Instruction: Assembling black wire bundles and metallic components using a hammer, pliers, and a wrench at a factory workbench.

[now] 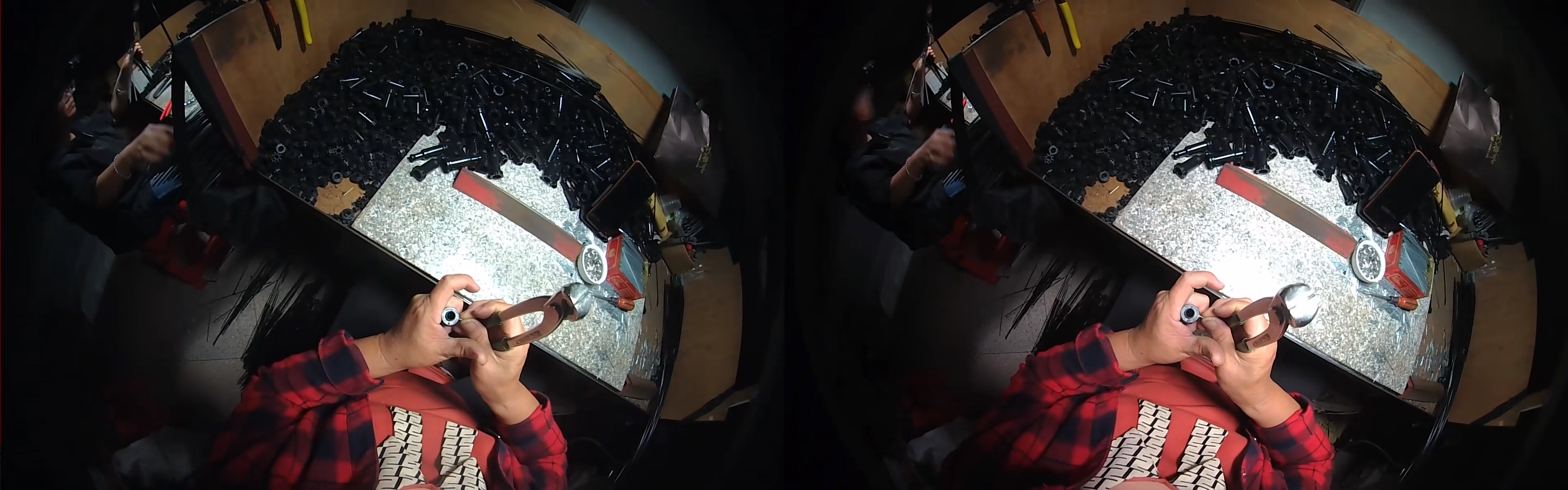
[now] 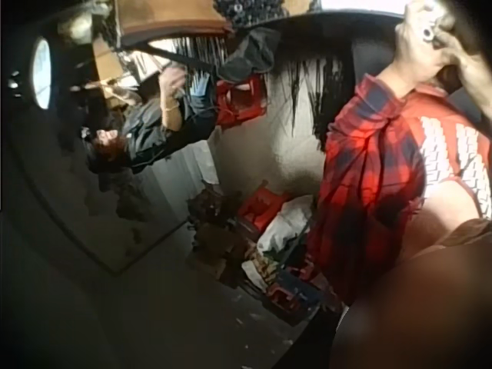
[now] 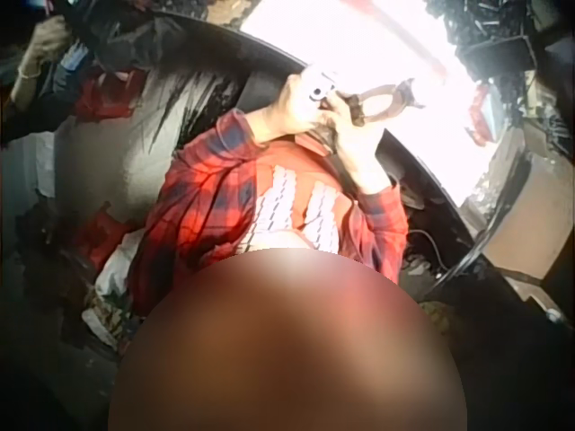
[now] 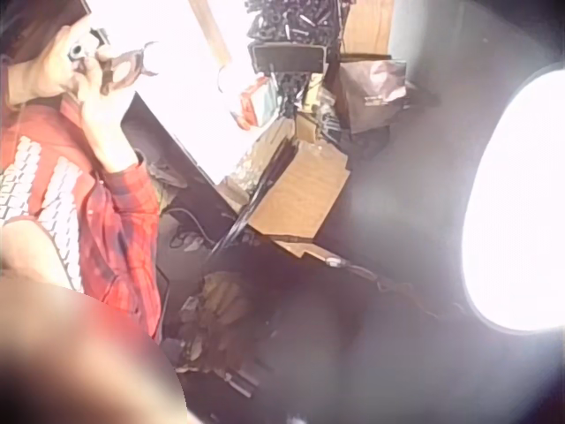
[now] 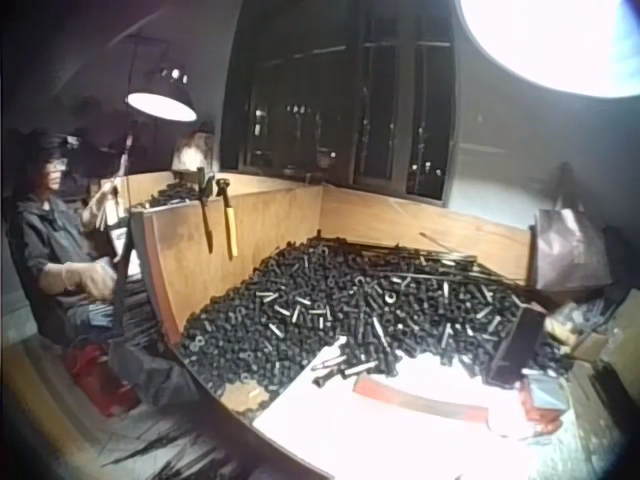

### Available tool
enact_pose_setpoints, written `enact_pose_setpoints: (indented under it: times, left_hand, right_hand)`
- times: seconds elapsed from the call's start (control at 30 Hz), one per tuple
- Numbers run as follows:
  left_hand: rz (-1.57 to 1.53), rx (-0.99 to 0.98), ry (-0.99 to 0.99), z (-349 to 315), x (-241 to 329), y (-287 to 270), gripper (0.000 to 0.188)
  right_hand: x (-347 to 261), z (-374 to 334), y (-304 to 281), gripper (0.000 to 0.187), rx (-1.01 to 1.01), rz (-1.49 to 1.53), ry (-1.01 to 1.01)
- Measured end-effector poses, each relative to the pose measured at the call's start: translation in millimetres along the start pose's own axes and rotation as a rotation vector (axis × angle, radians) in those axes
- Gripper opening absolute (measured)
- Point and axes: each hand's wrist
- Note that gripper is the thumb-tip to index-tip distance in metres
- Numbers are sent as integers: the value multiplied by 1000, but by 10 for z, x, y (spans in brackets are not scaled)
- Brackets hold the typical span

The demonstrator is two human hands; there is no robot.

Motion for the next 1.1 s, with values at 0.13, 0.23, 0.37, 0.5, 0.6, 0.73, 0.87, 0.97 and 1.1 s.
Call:
enact_pose_setpoints:
  times: [0.13, 0.23, 0.37, 0.5, 0.6, 0.73, 0.87, 0.97, 1.1]
  left_hand:
    - [4, -56, -150, -30, 40, -39, 83]
    - [33, 4, -39, -20, 2, -12, 85]
    - [19, 41, 15, -13, -63, 0, 83]
    - [7, 42, 41, 8, -37, -5, 84]
    - [22, 42, 14, -3, -35, -9, 85]
    - [-1, 28, -23, -23, -29, -9, 85]
    - [54, 42, 22, 9, -29, -22, 86]
    - [66, 55, 42, 3, -43, -27, 86]
    - [6, 32, 27, 8, -49, -46, 86]
  right_hand:
    - [-7, 25, 51, 16, -26, -97, -133]
    - [-14, 95, 8, 19, -174, -241, -330]
    - [-31, 91, 10, 20, -115, -226, -113]
    - [41, 29, 31, 18, 18, 5, 48]
    - [5, 55, 31, 18, -3, 74, 92]
    - [-40, 62, 79, 17, 70, 201, 146]
    - [51, 27, 42, 18, 35, 77, 47]
    - [72, 27, 16, 16, -79, -35, -59]
    - [46, 66, 14, 15, -71, 44, 41]
Point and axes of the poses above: each hand's wrist, its own z-axis towards the middle knuckle, its own y-axis out of the palm, x = y × z, and after that the axes turned 10 degrees about -y, right-handed
